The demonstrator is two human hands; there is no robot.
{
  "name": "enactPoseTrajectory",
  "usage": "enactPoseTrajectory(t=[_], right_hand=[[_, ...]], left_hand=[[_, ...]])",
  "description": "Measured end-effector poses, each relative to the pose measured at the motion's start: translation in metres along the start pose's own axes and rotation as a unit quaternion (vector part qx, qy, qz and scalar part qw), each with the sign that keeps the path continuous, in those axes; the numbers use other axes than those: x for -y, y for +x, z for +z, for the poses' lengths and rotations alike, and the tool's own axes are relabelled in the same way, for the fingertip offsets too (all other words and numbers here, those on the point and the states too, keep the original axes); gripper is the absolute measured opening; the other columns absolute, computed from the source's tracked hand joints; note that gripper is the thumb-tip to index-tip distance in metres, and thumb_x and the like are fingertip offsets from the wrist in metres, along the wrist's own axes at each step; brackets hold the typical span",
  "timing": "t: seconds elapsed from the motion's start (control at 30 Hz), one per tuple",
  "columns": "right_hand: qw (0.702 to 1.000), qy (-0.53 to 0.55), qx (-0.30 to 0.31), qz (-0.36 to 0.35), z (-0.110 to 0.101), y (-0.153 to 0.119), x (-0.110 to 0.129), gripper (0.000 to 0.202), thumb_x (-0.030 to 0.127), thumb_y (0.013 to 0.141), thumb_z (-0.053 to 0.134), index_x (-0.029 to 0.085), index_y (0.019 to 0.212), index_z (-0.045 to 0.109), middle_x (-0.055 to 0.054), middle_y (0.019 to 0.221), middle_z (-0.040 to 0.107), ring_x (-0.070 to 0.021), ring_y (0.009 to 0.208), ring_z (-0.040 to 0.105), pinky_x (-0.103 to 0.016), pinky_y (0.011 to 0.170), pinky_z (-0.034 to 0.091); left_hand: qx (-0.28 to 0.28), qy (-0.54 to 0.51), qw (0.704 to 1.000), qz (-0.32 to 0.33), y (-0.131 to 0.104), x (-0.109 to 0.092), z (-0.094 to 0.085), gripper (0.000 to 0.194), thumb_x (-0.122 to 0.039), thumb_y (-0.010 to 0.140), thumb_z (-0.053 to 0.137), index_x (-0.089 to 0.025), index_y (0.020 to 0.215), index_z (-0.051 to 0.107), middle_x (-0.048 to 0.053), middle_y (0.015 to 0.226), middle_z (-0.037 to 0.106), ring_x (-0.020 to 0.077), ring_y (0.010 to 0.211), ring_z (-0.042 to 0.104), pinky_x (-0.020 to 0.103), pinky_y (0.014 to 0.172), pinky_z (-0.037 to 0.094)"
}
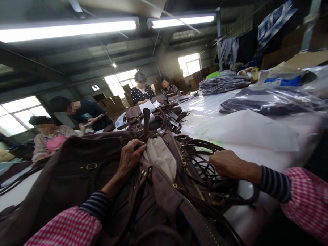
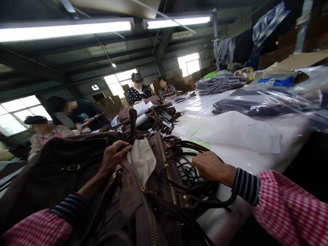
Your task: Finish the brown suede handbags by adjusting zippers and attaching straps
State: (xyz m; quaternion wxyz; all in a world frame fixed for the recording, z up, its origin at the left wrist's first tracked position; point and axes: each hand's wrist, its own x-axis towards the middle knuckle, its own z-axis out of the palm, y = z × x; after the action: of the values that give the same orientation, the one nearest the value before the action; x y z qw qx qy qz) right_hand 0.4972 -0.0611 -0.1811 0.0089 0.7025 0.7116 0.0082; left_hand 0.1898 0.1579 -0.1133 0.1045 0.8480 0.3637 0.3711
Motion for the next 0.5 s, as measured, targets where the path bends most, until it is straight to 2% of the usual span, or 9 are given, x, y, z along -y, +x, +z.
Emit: enactPoseTrajectory(t=[0.17, 0.27, 0.33, 0.4, 0.43, 0.5], right_hand=[[1.0, -0.01, 0.002, 0.019, 0.016, 0.003, -0.003, 0.023, 0.006, 0.082, 0.049, 0.017, 0.086, 0.069, -0.017, 0.091, 0.073, -0.0329, 0.086, 0.07, -0.035, 0.066, 0.042], [0.998, 0.055, -0.034, 0.019, 0.025, 0.007, -0.021, 0.014, 0.014, 0.083, 0.051, 0.019, 0.08, 0.063, -0.012, 0.085, 0.071, -0.027, 0.08, 0.066, -0.033, 0.064, 0.039], [0.99, 0.127, -0.053, 0.022, 0.028, 0.011, -0.033, 0.01, 0.017, 0.079, 0.052, 0.021, 0.072, 0.058, -0.007, 0.077, 0.067, -0.0228, 0.073, 0.062, -0.031, 0.061, 0.036], [0.972, 0.226, -0.045, 0.041, 0.029, 0.015, -0.041, 0.006, 0.018, 0.072, 0.052, 0.021, 0.067, 0.052, -0.004, 0.069, 0.064, -0.0195, 0.065, 0.059, -0.029, 0.057, 0.034], [0.956, 0.288, -0.036, 0.053, 0.028, 0.016, -0.043, 0.003, 0.018, 0.069, 0.052, 0.021, 0.068, 0.051, -0.002, 0.065, 0.063, -0.018, 0.061, 0.058, -0.028, 0.054, 0.034], [0.911, 0.407, -0.017, 0.068, 0.025, 0.017, -0.042, 0.01, 0.02, 0.064, 0.052, 0.021, 0.074, 0.05, 0.0, 0.061, 0.062, -0.0152, 0.052, 0.056, -0.025, 0.049, 0.033]], left_hand=[[0.003, -0.006, 1.0, -0.01, -0.006, -0.01, 0.0, 0.017, -0.036, 0.084, 0.062, -0.02, 0.079, 0.067, 0.002, 0.09, 0.066, 0.0204, 0.093, 0.059, 0.031, 0.086, 0.044], [-0.005, -0.003, 1.0, -0.019, -0.009, -0.011, 0.001, 0.013, -0.032, 0.084, 0.063, -0.02, 0.08, 0.067, 0.002, 0.09, 0.066, 0.0196, 0.093, 0.06, 0.029, 0.083, 0.044], [-0.009, -0.003, 1.0, -0.025, -0.01, -0.01, 0.002, 0.012, -0.031, 0.084, 0.063, -0.02, 0.079, 0.067, 0.001, 0.09, 0.066, 0.0195, 0.093, 0.06, 0.029, 0.083, 0.044], [-0.011, -0.003, 0.999, -0.03, -0.01, -0.01, 0.003, 0.011, -0.03, 0.083, 0.064, -0.021, 0.079, 0.068, 0.001, 0.09, 0.066, 0.0197, 0.093, 0.06, 0.029, 0.083, 0.044], [-0.011, -0.003, 0.999, -0.032, -0.009, -0.009, 0.003, 0.011, -0.03, 0.083, 0.064, -0.021, 0.079, 0.068, 0.001, 0.09, 0.066, 0.0199, 0.093, 0.06, 0.03, 0.083, 0.044], [-0.008, -0.004, 0.999, -0.032, -0.009, -0.01, 0.003, 0.012, -0.031, 0.083, 0.064, -0.021, 0.079, 0.068, 0.001, 0.091, 0.066, 0.0203, 0.093, 0.06, 0.03, 0.084, 0.043]])
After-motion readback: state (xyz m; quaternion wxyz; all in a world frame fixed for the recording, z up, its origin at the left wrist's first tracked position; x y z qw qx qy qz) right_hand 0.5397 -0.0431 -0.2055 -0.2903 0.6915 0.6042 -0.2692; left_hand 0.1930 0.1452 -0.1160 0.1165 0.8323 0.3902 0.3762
